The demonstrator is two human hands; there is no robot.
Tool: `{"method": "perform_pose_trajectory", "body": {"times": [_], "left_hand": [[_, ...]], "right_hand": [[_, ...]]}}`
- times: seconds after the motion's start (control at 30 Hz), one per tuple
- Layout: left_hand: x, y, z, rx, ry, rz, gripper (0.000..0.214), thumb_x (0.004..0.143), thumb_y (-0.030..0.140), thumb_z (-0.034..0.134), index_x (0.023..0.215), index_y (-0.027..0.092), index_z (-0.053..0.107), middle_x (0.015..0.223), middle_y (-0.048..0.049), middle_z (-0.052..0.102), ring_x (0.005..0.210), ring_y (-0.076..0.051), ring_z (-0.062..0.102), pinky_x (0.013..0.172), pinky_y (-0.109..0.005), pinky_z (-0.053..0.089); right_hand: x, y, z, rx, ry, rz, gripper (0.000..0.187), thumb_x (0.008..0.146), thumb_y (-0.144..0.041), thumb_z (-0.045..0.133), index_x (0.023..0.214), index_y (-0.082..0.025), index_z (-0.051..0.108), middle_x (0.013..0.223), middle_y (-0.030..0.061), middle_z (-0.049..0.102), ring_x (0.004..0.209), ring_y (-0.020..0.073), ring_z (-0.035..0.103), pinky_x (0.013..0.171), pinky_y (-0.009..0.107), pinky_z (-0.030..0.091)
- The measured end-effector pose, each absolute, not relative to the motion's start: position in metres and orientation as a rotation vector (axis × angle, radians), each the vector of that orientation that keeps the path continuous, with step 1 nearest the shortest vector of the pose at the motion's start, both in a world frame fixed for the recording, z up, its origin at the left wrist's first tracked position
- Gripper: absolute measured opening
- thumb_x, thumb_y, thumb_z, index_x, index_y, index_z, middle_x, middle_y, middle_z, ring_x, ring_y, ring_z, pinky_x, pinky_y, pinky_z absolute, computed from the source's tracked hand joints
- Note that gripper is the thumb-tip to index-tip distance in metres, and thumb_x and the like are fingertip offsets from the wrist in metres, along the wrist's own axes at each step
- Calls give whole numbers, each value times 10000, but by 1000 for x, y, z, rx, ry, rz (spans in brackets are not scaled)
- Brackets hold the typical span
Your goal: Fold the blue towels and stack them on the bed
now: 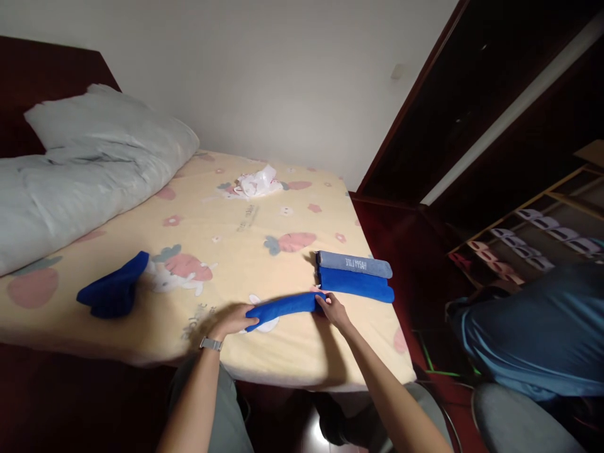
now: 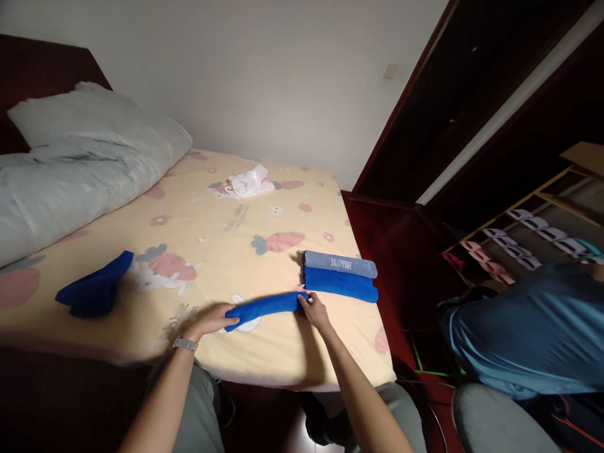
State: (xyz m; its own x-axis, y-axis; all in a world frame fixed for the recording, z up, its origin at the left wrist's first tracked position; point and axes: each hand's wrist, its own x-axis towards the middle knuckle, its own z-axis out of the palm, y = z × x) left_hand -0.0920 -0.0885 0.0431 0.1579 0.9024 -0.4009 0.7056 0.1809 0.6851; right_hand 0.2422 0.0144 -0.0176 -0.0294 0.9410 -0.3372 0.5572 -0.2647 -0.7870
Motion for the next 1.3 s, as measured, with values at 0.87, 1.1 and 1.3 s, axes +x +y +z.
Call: {"method": "perform_pose_trajectory", "body": {"times": [0.87, 1.1, 1.3], "left_hand": [[-5, -81, 7, 2561, 1782, 626, 622, 912, 223, 432, 1527, 196, 343, 1570, -85, 389, 1456, -260, 319, 1213, -466, 223], [-3, -83, -24, 2554, 1791, 495, 647, 937, 361, 459, 1541, 181, 312, 1558, -109, 407, 1439, -271, 358, 1215, -470, 230], [-18, -96, -29, 2524, 1884, 513, 672, 970, 469, 397, 1540, 127, 298, 1543, -149, 421, 1439, -277, 367, 1207, -460, 256]], "right_hand": [[220, -41, -1, -1432, -2117, 320, 479, 1006, -379, 351, 1432, -204, 482, 1454, 146, 492, 1367, 316, 412, 1154, 521, 311], [172, -57, -28, -1189, -2475, 189, 630, 1003, -353, 401, 1574, -157, 220, 1583, 115, 340, 1479, 277, 259, 1212, 500, 217], [217, -45, -34, -1082, -2544, 169, 653, 1004, -355, 402, 1581, -154, 172, 1596, 111, 306, 1485, 259, 251, 1211, 486, 239]]}}
